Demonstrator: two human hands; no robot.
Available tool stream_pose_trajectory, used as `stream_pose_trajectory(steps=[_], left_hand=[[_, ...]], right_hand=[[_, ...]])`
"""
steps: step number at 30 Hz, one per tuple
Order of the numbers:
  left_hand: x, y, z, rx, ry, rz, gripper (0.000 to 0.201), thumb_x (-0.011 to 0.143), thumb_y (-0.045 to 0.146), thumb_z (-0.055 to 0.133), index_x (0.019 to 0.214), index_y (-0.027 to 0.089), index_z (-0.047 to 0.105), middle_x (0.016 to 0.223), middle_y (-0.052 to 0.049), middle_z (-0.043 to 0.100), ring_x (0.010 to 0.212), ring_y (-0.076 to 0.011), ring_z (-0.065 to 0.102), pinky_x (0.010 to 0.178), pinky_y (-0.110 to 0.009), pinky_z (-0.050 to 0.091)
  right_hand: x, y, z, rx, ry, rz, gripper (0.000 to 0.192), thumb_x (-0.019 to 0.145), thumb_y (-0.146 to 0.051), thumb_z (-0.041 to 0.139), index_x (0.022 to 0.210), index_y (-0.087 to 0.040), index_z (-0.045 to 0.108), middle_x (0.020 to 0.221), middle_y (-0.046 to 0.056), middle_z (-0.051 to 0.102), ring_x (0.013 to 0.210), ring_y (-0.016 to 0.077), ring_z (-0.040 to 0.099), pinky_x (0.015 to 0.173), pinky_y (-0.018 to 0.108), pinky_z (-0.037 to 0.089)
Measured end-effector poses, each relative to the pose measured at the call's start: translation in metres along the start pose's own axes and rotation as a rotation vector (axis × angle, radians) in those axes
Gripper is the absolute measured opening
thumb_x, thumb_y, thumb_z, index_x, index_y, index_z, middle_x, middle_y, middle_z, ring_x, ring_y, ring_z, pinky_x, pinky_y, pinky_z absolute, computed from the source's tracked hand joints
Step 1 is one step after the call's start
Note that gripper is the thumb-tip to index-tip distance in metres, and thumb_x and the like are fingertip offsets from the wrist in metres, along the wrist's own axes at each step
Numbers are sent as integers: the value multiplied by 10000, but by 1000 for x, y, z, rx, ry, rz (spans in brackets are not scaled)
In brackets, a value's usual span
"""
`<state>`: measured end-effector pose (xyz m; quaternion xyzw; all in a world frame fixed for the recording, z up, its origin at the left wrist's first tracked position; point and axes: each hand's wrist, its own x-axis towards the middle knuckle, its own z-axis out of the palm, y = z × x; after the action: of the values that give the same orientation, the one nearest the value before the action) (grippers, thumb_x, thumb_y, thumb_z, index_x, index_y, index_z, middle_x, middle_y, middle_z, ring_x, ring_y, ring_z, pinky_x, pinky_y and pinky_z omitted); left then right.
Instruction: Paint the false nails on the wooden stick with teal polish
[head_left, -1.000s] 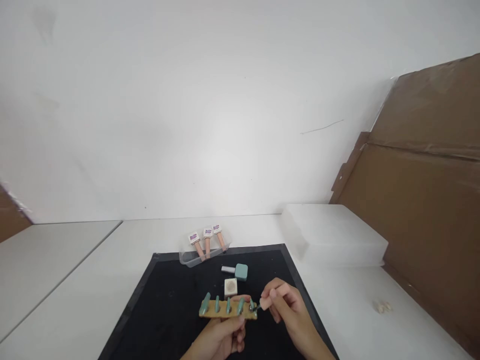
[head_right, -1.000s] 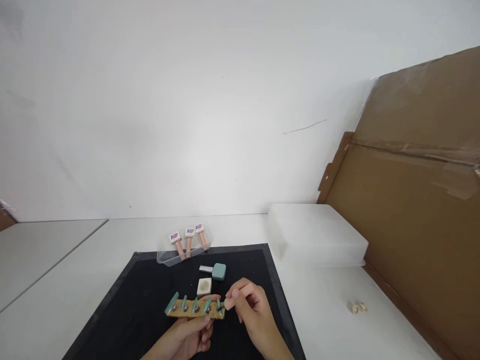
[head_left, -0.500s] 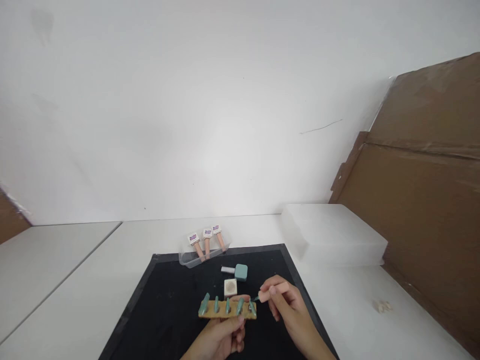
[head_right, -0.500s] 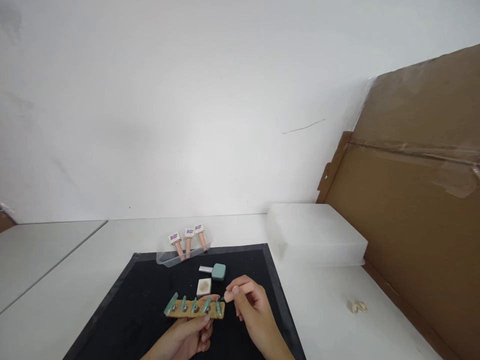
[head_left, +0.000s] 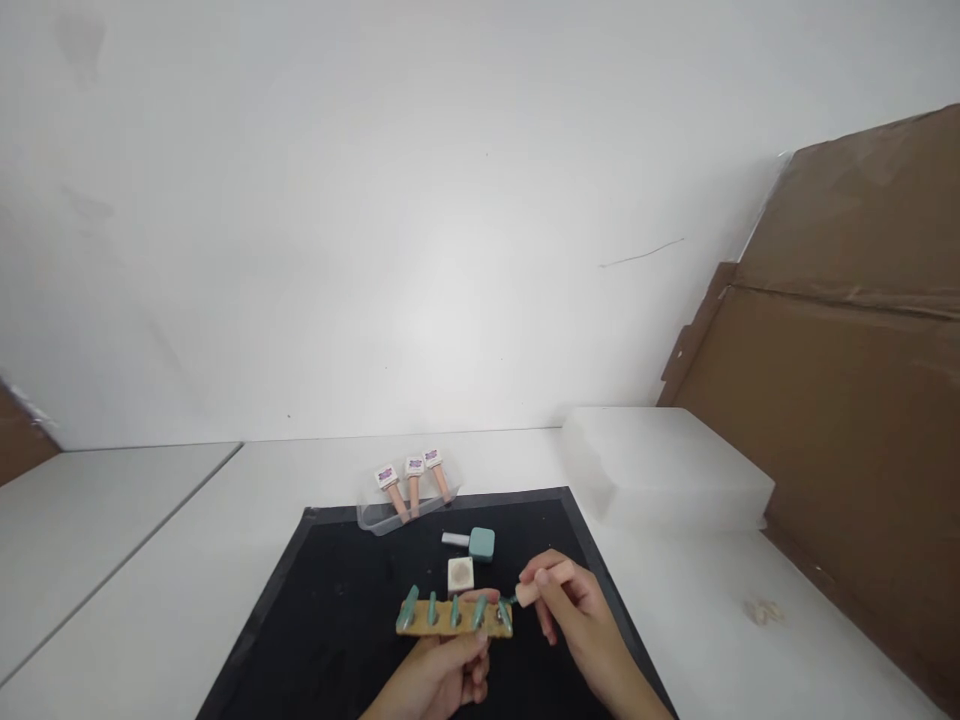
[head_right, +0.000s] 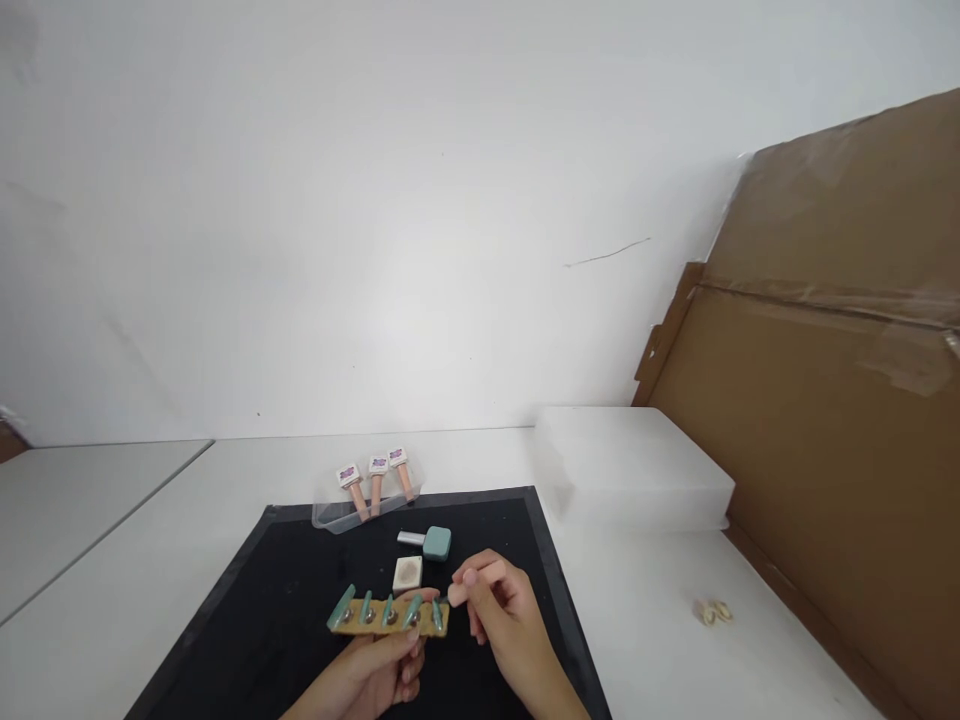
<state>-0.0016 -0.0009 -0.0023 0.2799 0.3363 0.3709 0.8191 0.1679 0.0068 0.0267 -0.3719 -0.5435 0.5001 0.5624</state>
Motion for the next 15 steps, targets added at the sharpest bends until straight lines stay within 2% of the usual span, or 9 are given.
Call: stream_pose_trajectory(steps=[4, 9, 13, 15], left_hand=[[0, 1, 1, -7, 14, 1, 676, 533, 350, 758, 1146, 213, 508, 590, 53, 459, 511, -65, 379, 518, -243, 239], [0, 1, 2, -10, 28, -3, 687, 532, 349, 758, 1154, 205, 504, 583, 51, 459, 509, -69, 377, 514, -245, 235], [0, 1, 1, -9, 34, -5, 683, 532, 346, 759, 1150, 205, 507, 584, 50, 465, 511, -71, 382, 519, -245, 241], [0, 1, 1, -14, 29, -8, 681, 530, 341, 760, 1149, 209, 508, 585, 51, 463, 513, -71, 384, 518, -245, 238]], right_hand=[[-1, 0, -1, 24, -3, 35, 383, 822, -410, 522, 552, -139, 521, 657, -2, 555, 341, 12, 317, 358, 189, 254], [-1, -1, -1, 4, 41, 26, 366, 792, -450, 541, 591, -145, 550, 787, 34, 587, 373, 32, 386, 346, 187, 295], [0, -4, 1, 27, -7, 79, 385, 805, -460, 520, 586, -144, 541, 567, -25, 522, 338, 26, 324, 354, 182, 260], [0, -3, 1, 35, 0, 79, 392, 815, -461, 506, 587, -144, 537, 538, -35, 504, 335, 24, 306, 359, 183, 254]])
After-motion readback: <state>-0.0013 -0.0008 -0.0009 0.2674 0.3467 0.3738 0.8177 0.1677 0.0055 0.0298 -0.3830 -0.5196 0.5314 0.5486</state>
